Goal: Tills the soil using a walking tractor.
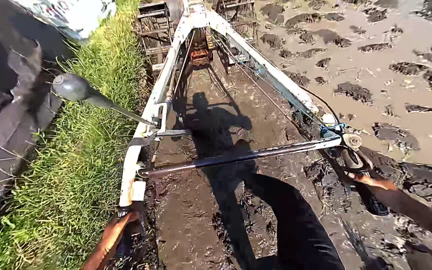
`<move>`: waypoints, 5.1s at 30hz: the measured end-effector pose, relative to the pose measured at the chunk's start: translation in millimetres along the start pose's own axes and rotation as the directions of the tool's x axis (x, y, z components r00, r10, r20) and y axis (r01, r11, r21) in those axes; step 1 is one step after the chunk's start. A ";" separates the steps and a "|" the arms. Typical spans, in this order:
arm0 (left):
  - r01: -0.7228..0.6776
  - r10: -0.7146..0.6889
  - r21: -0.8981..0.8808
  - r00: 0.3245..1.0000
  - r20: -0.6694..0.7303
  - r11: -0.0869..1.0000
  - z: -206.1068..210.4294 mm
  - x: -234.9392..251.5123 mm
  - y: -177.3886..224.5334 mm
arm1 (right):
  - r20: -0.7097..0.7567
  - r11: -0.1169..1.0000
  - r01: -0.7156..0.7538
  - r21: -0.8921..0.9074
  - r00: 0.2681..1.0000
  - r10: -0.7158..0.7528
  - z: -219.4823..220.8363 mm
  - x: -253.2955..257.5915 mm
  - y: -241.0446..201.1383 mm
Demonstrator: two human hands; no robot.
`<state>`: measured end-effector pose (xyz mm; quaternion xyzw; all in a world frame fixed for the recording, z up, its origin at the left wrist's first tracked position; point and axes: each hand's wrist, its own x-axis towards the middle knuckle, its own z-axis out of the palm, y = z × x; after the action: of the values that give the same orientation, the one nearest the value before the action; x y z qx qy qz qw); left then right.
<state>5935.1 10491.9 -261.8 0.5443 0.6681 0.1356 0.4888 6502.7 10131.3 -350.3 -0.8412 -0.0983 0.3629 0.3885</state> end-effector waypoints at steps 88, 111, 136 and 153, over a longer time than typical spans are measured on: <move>0.025 -0.014 0.102 0.995 -0.102 0.994 260.1 1228.3 1037.8 | 0.216 0.989 0.010 0.149 0.975 -0.043 177.7 1282.8 -1046.6; 0.097 -0.057 0.206 0.980 -0.192 0.974 425.2 1457.4 1316.6 | 0.206 0.981 -0.045 0.190 0.979 0.005 149.9 1659.5 -1267.2; 0.180 0.121 0.593 0.894 -0.432 0.785 251.8 1882.1 1466.9 | 0.232 0.995 -0.021 0.094 0.973 -0.002 422.6 1798.0 -1535.7; 0.040 0.272 0.604 0.867 -0.417 0.796 148.0 2214.5 1608.0 | -0.113 0.998 -0.030 0.055 0.993 0.036 607.8 1923.7 -1790.6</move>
<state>7166.0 12940.2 -306.5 0.6591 0.7408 0.0818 0.1012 7673.7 12561.3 -343.8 -0.8514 -0.0521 0.3233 0.4096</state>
